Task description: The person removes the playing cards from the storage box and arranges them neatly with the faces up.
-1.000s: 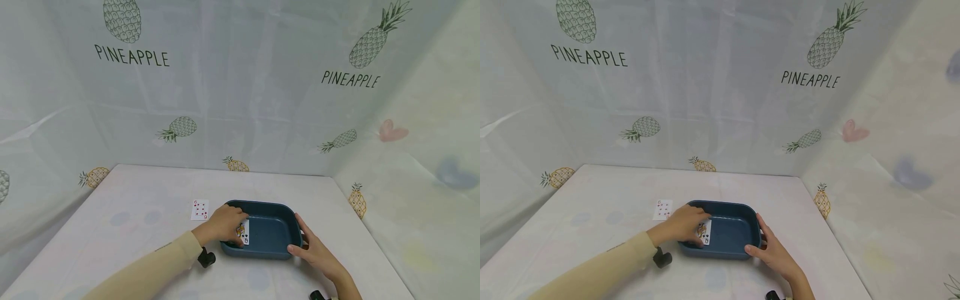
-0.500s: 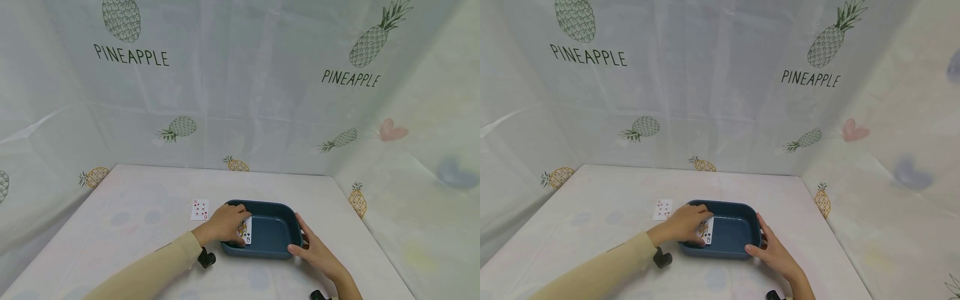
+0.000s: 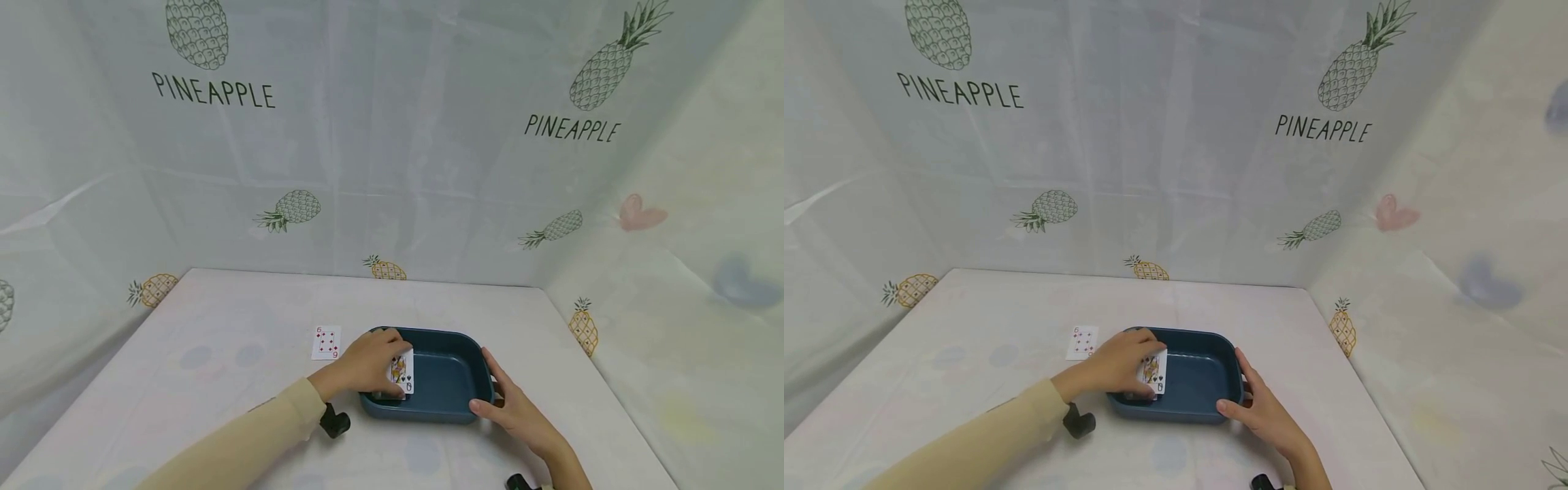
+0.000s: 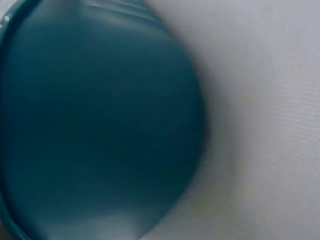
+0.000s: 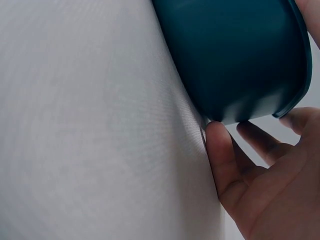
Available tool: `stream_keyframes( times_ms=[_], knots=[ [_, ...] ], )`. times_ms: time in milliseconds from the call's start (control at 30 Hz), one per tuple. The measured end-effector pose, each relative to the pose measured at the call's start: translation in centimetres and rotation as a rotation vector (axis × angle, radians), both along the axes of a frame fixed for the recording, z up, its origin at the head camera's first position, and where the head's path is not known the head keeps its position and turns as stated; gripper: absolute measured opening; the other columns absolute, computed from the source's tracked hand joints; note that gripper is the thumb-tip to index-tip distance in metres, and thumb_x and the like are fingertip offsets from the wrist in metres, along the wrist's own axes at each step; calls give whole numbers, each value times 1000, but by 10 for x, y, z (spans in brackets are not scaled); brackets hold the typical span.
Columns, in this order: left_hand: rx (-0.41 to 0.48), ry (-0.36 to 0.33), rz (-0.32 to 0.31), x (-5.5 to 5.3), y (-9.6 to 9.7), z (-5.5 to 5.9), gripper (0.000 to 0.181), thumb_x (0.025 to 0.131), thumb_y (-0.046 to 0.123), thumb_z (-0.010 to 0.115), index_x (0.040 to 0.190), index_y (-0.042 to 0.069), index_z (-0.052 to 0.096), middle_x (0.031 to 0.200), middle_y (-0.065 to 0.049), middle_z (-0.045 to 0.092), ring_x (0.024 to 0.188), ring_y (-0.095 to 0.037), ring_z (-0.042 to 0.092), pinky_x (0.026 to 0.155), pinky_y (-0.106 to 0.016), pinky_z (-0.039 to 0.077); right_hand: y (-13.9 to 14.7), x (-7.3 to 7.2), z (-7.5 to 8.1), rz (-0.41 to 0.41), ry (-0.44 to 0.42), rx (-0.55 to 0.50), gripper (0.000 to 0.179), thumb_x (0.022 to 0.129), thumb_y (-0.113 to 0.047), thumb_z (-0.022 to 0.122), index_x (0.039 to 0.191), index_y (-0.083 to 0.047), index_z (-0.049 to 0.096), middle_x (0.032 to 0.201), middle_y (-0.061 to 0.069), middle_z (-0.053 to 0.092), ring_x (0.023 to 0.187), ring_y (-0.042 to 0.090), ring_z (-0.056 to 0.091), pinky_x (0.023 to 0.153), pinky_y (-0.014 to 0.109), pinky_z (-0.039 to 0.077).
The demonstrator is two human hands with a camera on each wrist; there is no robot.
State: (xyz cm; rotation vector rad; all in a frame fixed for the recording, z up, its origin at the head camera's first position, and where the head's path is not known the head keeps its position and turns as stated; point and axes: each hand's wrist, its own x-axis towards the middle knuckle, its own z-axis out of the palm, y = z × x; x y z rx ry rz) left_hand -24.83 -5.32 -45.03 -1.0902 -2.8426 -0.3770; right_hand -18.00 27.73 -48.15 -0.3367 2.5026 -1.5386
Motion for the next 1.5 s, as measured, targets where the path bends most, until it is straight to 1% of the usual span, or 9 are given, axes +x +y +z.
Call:
stream_keyframes(
  times_ms=[133, 233, 367, 533, 700, 867, 1100, 1267, 1500],
  knots=[
    [55, -31, 6, 0, -1, 8, 85, 78, 56, 92, 148, 20, 62, 134, 3, 59, 112, -14, 55, 95, -33, 49, 0, -1, -1, -5, -2, 7, 99, 99, -21, 75, 173, -26, 10, 174, 21, 19, 151, 51, 35, 101, 21, 48],
    [101, -50, 13, 1, -5, 21, 85, 78, 53, 92, 150, 20, 61, 136, 3, 58, 111, -14, 52, 89, -32, 47, 0, -1, -1, -10, -2, 15, 99, 99, -21, 76, 173, -26, 10, 174, 21, 19, 151, 51, 35, 104, 26, 48],
    [157, -66, 33, 1, -15, 42, 83, 78, 48, 93, 150, 20, 61, 138, 1, 57, 115, -16, 52, 90, -35, 48, 0, -1, 0, -16, 2, 20, 100, 99, -21, 76, 173, -23, 9, 174, 21, 20, 150, 49, 38, 103, 25, 49],
    [206, -83, 83, -4, -38, 59, 84, 76, 45, 95, 149, 19, 62, 137, -2, 57, 116, -19, 52, 88, -38, 48, 1, -1, 0, -12, -2, 9, 100, 98, -20, 76, 173, -23, 9, 174, 20, 20, 150, 49, 38, 99, 18, 48],
    [225, -95, 140, -10, -66, 66, 86, 75, 41, 97, 150, 20, 62, 138, -2, 56, 116, -20, 52, 86, -37, 48, 2, -2, 0, 3, 6, 12, 99, 99, -20, 75, 173, -24, 9, 174, 20, 19, 149, 49, 38, 98, 20, 49],
    [200, -101, 181, -18, -94, 67, 88, 73, 43, 98, 150, 22, 62, 140, -2, 55, 115, -21, 53, 87, -37, 50, 3, -4, 0, 15, 6, 17, 99, 100, -20, 74, 173, -22, 7, 174, 21, 17, 149, 48, 39, 98, 22, 50],
    [139, -86, 209, -26, -130, 55, 87, 72, 43, 98, 147, 18, 64, 136, -2, 58, 114, -21, 54, 85, -36, 49, 2, -5, 0, 5, -8, 24, 99, 99, -22, 75, 173, -25, 8, 173, 22, 20, 146, 46, 42, 97, 23, 51],
    [110, -76, 193, -30, -150, 45, 83, 73, 40, 98, 145, 14, 66, 132, -3, 60, 113, -23, 55, 86, -37, 49, 2, -5, 1, 12, -5, 21, 99, 99, -21, 74, 173, -25, 7, 174, 22, 19, 148, 48, 39, 98, 22, 50],
    [66, -122, 181, -36, -167, 34, 82, 76, 39, 97, 145, 8, 65, 131, -6, 59, 112, -24, 56, 91, -41, 51, 2, -3, -2, -3, -18, 11, 99, 98, -23, 76, 173, -29, 10, 174, 21, 20, 150, 50, 36, 98, 20, 48]
  ],
)
